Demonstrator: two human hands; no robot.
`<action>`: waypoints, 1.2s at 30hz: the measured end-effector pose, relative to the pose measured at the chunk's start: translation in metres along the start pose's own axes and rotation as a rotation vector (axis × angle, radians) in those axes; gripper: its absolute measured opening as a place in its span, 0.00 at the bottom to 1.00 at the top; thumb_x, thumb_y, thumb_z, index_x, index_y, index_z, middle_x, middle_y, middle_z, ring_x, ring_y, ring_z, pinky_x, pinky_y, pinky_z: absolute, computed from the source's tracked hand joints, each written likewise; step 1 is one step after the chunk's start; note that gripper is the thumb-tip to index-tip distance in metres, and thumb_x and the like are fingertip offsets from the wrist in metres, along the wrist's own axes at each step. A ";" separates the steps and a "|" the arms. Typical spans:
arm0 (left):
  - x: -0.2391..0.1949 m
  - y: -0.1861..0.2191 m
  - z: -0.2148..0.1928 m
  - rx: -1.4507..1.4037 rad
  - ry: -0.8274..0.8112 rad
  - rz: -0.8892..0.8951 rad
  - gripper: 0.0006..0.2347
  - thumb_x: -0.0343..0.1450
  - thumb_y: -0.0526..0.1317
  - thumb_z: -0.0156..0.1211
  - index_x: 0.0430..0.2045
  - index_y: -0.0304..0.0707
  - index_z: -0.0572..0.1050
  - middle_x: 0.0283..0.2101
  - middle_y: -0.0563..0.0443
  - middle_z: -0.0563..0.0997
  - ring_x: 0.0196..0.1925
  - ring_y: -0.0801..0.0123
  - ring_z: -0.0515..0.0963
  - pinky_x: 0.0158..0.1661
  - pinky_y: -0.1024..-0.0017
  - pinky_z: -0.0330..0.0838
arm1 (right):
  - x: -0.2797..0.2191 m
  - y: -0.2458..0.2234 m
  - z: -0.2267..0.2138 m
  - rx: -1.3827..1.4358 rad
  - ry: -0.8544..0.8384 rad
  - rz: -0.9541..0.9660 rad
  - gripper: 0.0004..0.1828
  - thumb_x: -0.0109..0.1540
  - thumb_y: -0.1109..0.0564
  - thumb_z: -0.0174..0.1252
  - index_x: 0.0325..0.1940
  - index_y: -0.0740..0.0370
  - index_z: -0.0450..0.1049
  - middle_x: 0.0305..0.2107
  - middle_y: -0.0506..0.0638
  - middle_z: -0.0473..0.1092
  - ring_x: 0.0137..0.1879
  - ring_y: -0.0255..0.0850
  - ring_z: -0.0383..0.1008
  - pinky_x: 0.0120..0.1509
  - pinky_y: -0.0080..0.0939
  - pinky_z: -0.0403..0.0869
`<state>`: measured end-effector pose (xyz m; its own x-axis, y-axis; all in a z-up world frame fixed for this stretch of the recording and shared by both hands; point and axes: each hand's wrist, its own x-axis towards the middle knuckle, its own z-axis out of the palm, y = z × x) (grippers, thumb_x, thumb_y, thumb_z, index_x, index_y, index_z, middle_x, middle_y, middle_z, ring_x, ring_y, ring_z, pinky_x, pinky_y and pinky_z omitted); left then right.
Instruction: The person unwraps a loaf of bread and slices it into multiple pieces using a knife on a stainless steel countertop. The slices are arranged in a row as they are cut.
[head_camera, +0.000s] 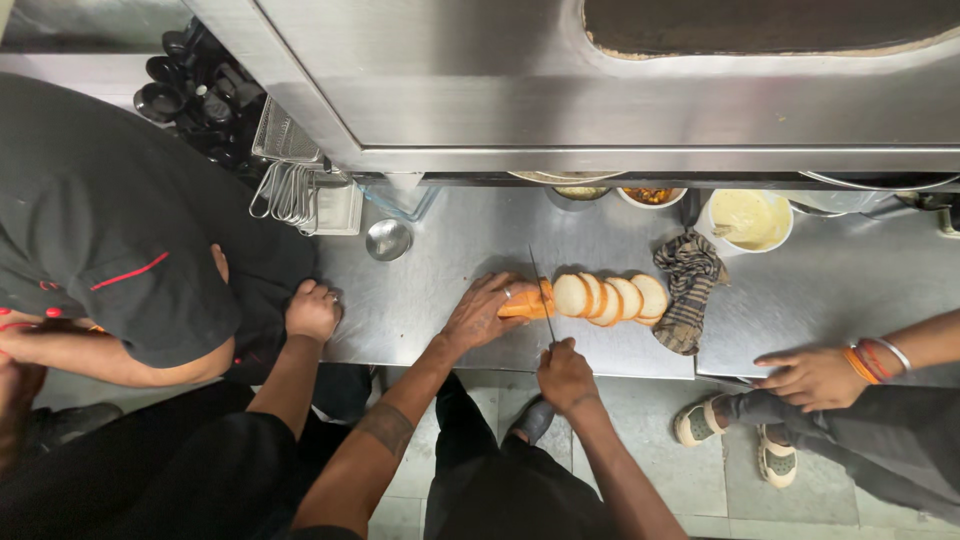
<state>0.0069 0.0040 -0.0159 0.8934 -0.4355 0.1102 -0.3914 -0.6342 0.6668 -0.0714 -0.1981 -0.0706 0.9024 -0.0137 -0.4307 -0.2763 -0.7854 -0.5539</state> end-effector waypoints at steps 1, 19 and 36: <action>0.000 0.000 0.002 0.011 0.014 0.013 0.26 0.64 0.45 0.72 0.57 0.53 0.71 0.60 0.50 0.73 0.63 0.48 0.71 0.64 0.54 0.64 | 0.007 0.000 0.000 0.008 0.002 0.013 0.23 0.67 0.50 0.46 0.51 0.76 0.63 0.38 0.74 0.75 0.49 0.69 0.76 0.56 0.62 0.73; 0.002 0.008 -0.002 0.089 -0.054 -0.040 0.31 0.63 0.48 0.71 0.63 0.72 0.68 0.62 0.51 0.70 0.61 0.54 0.73 0.60 0.53 0.66 | 0.012 -0.063 -0.055 0.133 -0.220 0.248 0.25 0.68 0.50 0.42 0.57 0.78 0.57 0.32 0.73 0.76 0.23 0.60 0.78 0.29 0.56 0.78; 0.005 0.011 -0.011 0.096 -0.060 0.026 0.32 0.64 0.47 0.70 0.66 0.70 0.66 0.60 0.55 0.75 0.60 0.60 0.74 0.59 0.56 0.68 | -0.050 -0.038 -0.053 0.089 -0.187 0.206 0.22 0.68 0.49 0.45 0.47 0.77 0.60 0.26 0.74 0.75 0.24 0.62 0.79 0.38 0.55 0.81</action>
<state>0.0094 0.0015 -0.0001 0.8691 -0.4880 0.0805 -0.4360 -0.6791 0.5905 -0.0886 -0.2003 0.0102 0.7499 -0.0459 -0.6600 -0.4826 -0.7204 -0.4982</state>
